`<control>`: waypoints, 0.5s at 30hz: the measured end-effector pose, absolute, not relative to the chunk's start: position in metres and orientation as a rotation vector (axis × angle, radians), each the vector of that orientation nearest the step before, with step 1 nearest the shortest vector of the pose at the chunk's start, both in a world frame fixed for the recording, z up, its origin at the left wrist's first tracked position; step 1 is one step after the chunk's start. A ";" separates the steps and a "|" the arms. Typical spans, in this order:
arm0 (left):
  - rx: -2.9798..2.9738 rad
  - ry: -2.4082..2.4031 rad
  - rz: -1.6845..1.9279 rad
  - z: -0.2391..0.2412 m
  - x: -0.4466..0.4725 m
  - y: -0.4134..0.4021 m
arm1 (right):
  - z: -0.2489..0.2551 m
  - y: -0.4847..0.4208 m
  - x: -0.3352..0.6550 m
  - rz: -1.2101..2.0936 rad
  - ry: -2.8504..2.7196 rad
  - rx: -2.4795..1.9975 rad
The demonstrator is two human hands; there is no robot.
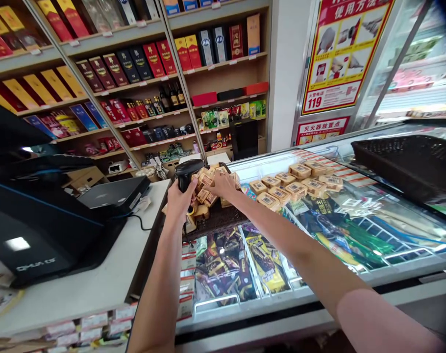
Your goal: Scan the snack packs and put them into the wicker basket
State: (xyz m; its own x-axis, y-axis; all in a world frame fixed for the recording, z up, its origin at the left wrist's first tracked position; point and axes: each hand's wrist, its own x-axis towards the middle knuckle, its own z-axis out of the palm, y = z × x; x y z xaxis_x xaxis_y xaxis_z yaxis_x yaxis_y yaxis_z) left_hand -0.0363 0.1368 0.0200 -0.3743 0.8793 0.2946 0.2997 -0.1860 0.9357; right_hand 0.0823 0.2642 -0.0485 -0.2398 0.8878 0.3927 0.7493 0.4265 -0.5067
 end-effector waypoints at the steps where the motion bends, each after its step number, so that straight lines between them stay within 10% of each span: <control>1: 1.370 1.603 1.580 0.020 -0.035 0.135 | -0.049 0.265 0.079 0.321 -2.068 -1.365; 15: 1.493 1.564 1.417 0.000 -0.013 0.107 | -0.060 0.238 0.167 1.182 -1.236 -0.776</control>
State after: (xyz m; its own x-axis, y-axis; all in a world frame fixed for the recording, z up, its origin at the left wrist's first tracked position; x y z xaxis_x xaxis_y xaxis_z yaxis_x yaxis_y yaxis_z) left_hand -0.0128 0.1067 0.0001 -0.2324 0.9356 0.2657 0.3564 -0.1723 0.9183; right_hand 0.1667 0.2385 -0.0595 -0.0799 0.9541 0.2888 -0.2461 0.2618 -0.9332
